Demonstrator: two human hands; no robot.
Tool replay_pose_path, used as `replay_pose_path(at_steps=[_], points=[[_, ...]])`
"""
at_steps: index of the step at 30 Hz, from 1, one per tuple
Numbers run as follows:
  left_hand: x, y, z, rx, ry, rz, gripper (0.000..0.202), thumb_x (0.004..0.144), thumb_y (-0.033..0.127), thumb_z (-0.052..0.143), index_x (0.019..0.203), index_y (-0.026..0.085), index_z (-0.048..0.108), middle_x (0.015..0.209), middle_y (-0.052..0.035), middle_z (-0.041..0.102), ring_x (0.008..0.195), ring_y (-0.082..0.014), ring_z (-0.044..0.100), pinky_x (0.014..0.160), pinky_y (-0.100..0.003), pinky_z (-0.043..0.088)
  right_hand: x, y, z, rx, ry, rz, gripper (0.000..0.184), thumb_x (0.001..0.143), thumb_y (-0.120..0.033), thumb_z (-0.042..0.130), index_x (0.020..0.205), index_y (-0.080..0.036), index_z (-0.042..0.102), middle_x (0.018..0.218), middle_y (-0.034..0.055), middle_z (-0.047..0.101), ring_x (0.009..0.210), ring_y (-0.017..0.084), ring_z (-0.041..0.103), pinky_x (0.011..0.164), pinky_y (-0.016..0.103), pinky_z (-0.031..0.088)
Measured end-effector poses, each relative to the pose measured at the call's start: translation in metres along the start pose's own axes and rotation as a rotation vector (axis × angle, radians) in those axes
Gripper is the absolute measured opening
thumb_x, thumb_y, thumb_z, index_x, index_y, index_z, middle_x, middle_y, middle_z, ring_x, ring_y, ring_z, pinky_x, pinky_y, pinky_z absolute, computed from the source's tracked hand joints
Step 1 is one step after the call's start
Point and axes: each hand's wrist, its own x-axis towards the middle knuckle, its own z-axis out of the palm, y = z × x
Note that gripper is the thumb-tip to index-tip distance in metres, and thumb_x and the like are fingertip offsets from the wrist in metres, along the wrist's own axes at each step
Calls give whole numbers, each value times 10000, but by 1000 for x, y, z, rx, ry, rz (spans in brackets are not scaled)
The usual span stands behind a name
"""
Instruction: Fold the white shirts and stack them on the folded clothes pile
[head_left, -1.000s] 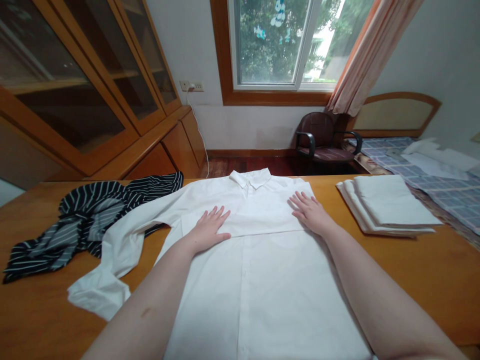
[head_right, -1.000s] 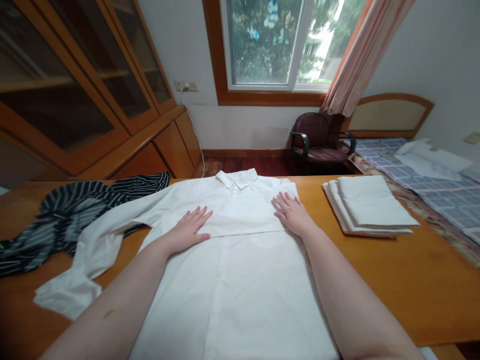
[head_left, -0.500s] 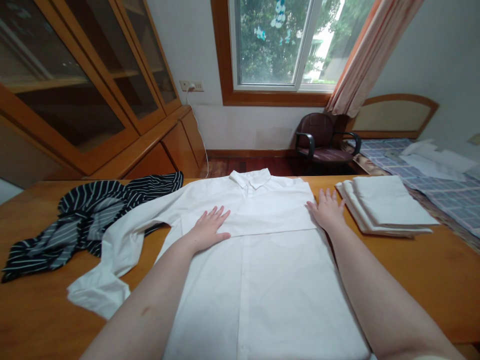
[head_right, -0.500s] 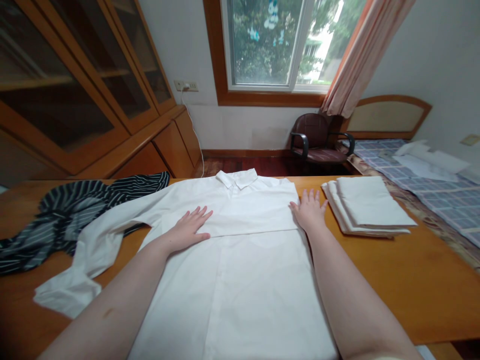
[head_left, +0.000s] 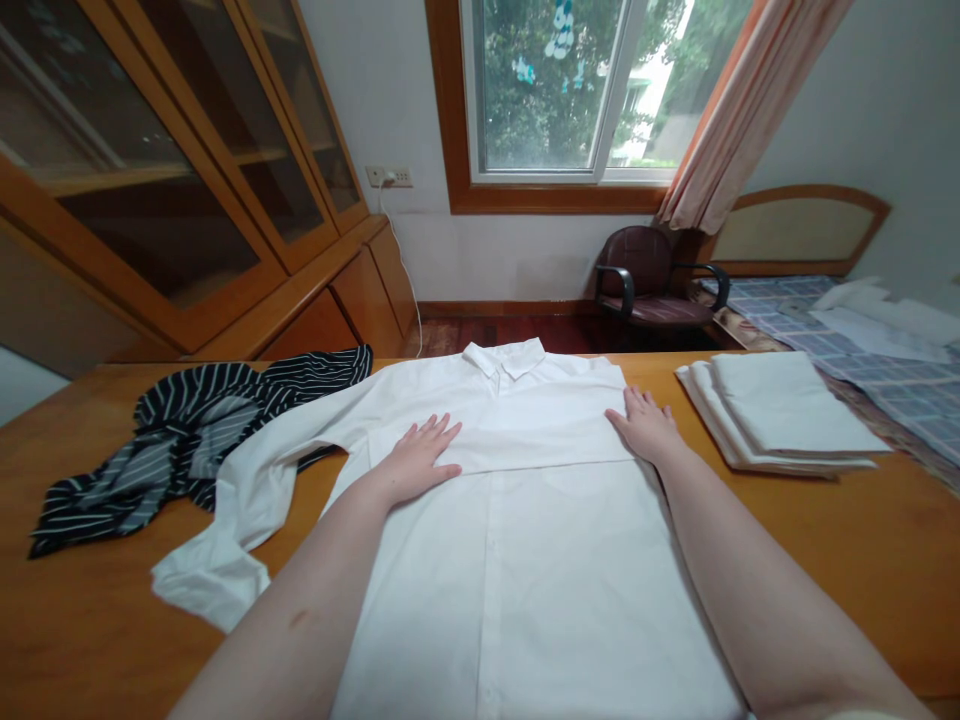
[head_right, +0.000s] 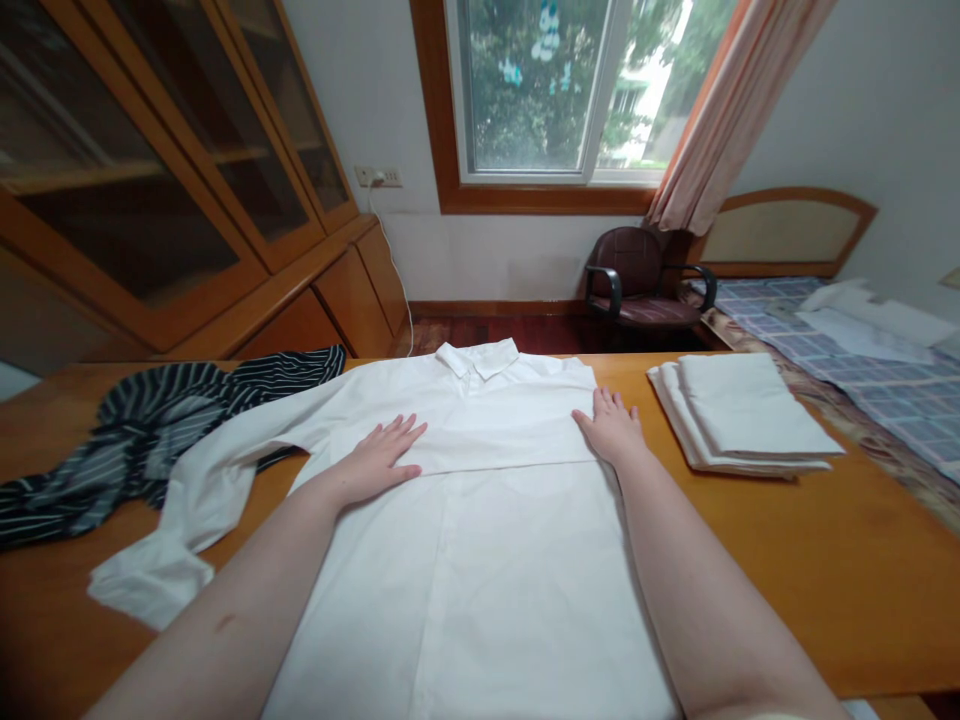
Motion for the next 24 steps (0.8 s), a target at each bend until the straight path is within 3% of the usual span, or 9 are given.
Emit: replay_pose_path(at_steps=[3,6,10,12,15,17,19,21,24], points=[[-8,-4,-11,49,79,-130,632,848,484,439,1413,211,361,1516,-100,236,1401,-267,179,1115,-431,176,-5,-1,-4,-52,76,101,804,879,-608,273,1436,-28,270,1501,219,213,1384,362,151,1082,553,152],[-23,-17,-33,186,285,-366,562,843,422,457,1324,132,472,1450,-171,361,1334,-315,326,1073,-432,270,-13,-7,-11,-110,177,79,812,861,-608,353,1431,-33,285,1506,232,184,1386,392,102,1084,568,104],[-58,-47,-65,243,507,-791,566,830,456,434,1254,87,495,1320,-245,469,1184,-401,455,909,-527,411,-27,-21,-19,-50,93,-291,701,880,-527,403,1435,-108,311,1523,163,187,1406,305,113,1117,491,127],[-76,-66,-74,223,512,-981,635,780,539,469,1212,74,507,1249,-266,502,1133,-450,465,835,-577,425,-33,-29,-19,41,-10,-480,678,886,-508,404,1443,-135,301,1524,134,200,1407,248,145,1124,414,179],[-96,-96,-78,118,482,-1171,611,708,567,538,1107,104,554,1152,-235,566,1041,-472,510,745,-575,443,-39,-40,-15,132,-129,-632,659,885,-523,395,1448,-196,300,1526,93,207,1406,224,156,1125,398,194],[-102,-111,-77,-9,441,-1184,472,669,545,576,937,157,597,986,-171,638,966,-449,547,719,-569,448,-41,-45,-12,123,-185,-665,655,888,-538,374,1456,-224,283,1531,74,187,1408,235,135,1129,438,161],[-103,-117,-76,-87,525,-1088,363,655,532,590,764,186,587,821,-133,648,929,-424,559,742,-563,442,-41,-46,-10,82,-234,-675,687,886,-558,359,1473,-226,230,1537,72,149,1410,245,106,1129,470,128],[-100,-109,-77,-112,657,-966,335,679,527,574,687,192,572,737,-130,629,913,-402,563,771,-543,433,-40,-47,-9,46,-266,-674,727,879,-578,353,1484,-214,182,1539,79,113,1412,249,78,1128,481,112],[-91,-82,-80,-255,761,-889,319,723,488,553,749,176,619,731,-115,627,850,-344,581,768,-485,440,-39,-46,-10,27,-282,-671,739,876,-586,343,1487,-208,169,1540,79,96,1413,247,60,1130,477,107]])
